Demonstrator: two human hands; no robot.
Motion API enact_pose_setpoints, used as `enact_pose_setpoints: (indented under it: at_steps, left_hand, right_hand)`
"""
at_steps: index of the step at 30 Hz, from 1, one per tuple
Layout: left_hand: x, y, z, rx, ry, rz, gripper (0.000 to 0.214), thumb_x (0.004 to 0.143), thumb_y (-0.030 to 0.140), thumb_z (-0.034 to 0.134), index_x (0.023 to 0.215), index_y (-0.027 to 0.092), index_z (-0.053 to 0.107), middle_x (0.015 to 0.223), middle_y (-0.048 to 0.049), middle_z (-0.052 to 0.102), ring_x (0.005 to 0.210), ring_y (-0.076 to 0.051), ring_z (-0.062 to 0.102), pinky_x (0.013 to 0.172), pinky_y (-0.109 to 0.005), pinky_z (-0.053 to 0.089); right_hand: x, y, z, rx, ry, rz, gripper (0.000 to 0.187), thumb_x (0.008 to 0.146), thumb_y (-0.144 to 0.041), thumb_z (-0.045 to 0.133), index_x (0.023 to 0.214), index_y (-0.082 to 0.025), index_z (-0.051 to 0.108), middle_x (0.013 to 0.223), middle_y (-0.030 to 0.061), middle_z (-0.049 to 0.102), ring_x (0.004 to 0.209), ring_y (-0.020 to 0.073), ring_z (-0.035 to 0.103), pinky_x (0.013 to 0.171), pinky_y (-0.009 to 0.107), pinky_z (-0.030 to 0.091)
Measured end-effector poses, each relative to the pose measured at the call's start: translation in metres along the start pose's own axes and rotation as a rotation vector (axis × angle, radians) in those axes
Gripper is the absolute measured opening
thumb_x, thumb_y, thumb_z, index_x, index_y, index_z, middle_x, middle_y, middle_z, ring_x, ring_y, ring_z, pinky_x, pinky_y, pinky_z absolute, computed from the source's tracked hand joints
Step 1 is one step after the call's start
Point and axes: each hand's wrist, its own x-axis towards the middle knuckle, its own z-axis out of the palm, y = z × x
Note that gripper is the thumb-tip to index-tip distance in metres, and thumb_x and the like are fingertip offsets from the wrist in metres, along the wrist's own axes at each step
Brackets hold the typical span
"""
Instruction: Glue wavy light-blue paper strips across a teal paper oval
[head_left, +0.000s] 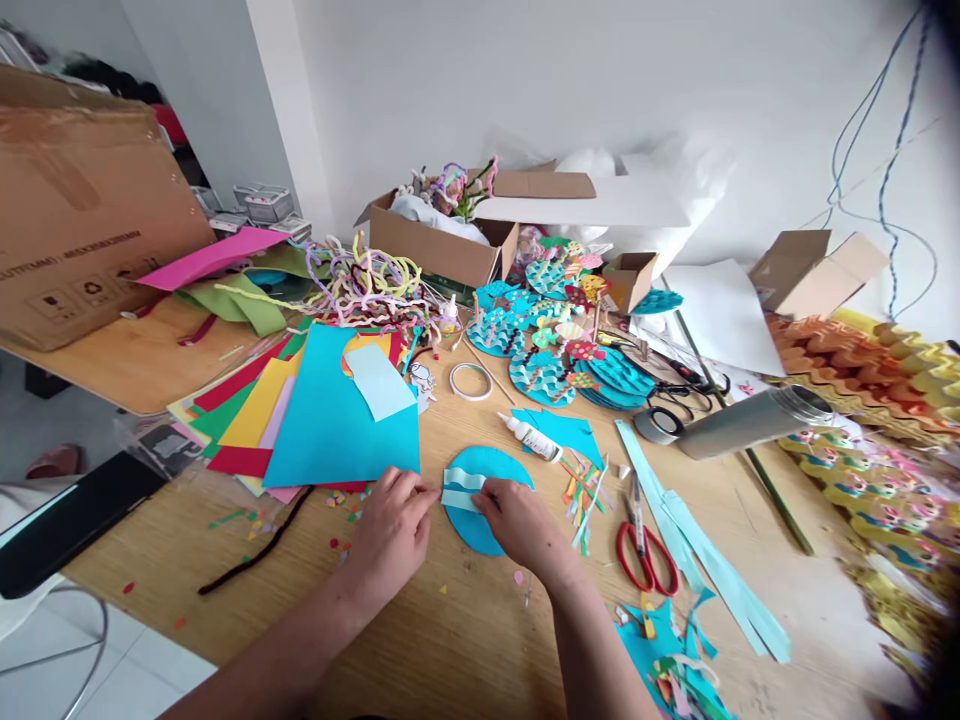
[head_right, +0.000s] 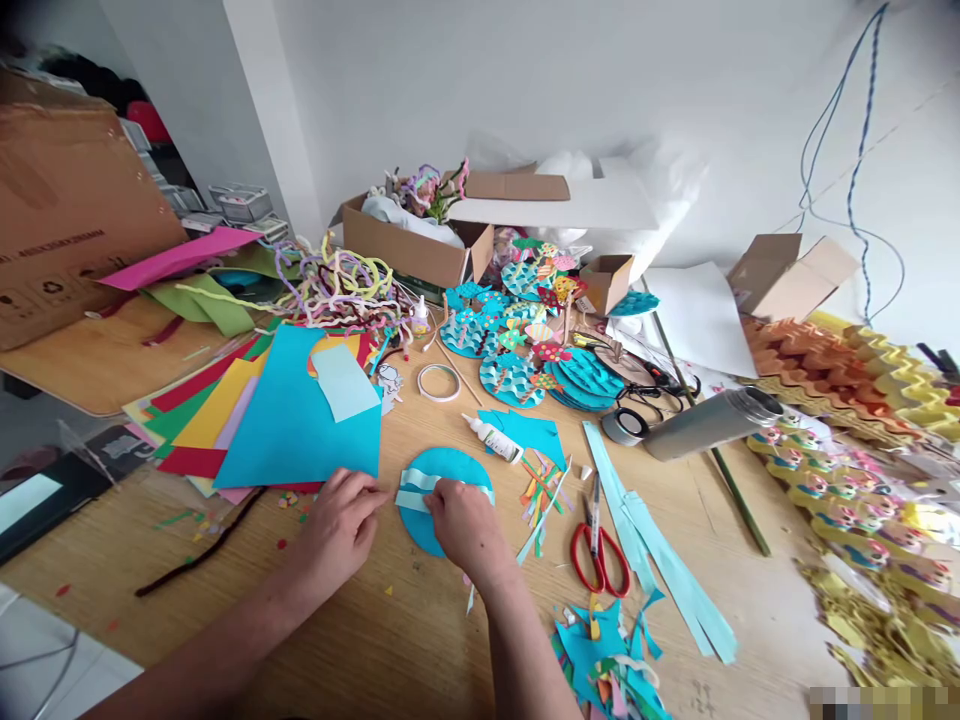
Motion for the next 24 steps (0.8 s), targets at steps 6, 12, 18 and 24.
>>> enact_pose_setpoints:
  at_steps: [6, 12, 18, 24]
  left_hand:
    - [-0.0017, 0.0021, -0.0007, 0.034, -0.034, 0.001, 0.038, 0.079, -0.001, 0.045, 0.102, 0.02, 0.067, 0.094, -0.0053, 0.059, 0.095, -0.023, 0.047, 0.083, -0.038, 0.045]
    - [-0.0004, 0.0037, -0.0016, 0.06, -0.066, -0.01, 0.038, 0.078, 0.0, 0.046, 0.102, 0.021, 0.066, 0.096, -0.0052, 0.059, 0.096, -0.022, 0.047, 0.084, -0.039, 0.045]
    - [-0.0025, 0.0044, -0.001, 0.087, -0.085, -0.012, 0.04, 0.076, -0.001, 0.047, 0.103, 0.022, 0.065, 0.096, -0.0055, 0.059, 0.096, -0.023, 0.047, 0.084, -0.04, 0.046]
    - [-0.001, 0.0066, -0.0031, 0.089, -0.099, -0.021, 0.041, 0.076, 0.0, 0.047, 0.105, 0.023, 0.064, 0.099, -0.0051, 0.058, 0.099, -0.023, 0.047, 0.087, -0.039, 0.046]
  right_hand:
    - [0.0006, -0.0002, 0.003, -0.03, 0.002, 0.011, 0.026, 0.094, -0.027, 0.046, 0.08, -0.019, 0.066, 0.082, 0.0063, 0.072, 0.076, 0.0169, 0.065, 0.057, 0.025, 0.027]
    - [0.0027, -0.0011, 0.0062, -0.048, -0.009, 0.025, 0.027, 0.095, -0.029, 0.045, 0.083, -0.019, 0.067, 0.085, 0.0071, 0.073, 0.08, 0.0184, 0.067, 0.059, 0.026, 0.029]
    - [0.0025, -0.0019, 0.0056, -0.063, -0.011, 0.029, 0.027, 0.095, -0.029, 0.045, 0.084, -0.019, 0.068, 0.086, 0.0079, 0.073, 0.082, 0.0195, 0.067, 0.059, 0.027, 0.03]
    - [0.0022, -0.002, 0.0068, -0.087, 0.001, 0.032, 0.027, 0.095, -0.029, 0.045, 0.084, -0.018, 0.068, 0.088, 0.0093, 0.073, 0.084, 0.0207, 0.068, 0.059, 0.028, 0.03]
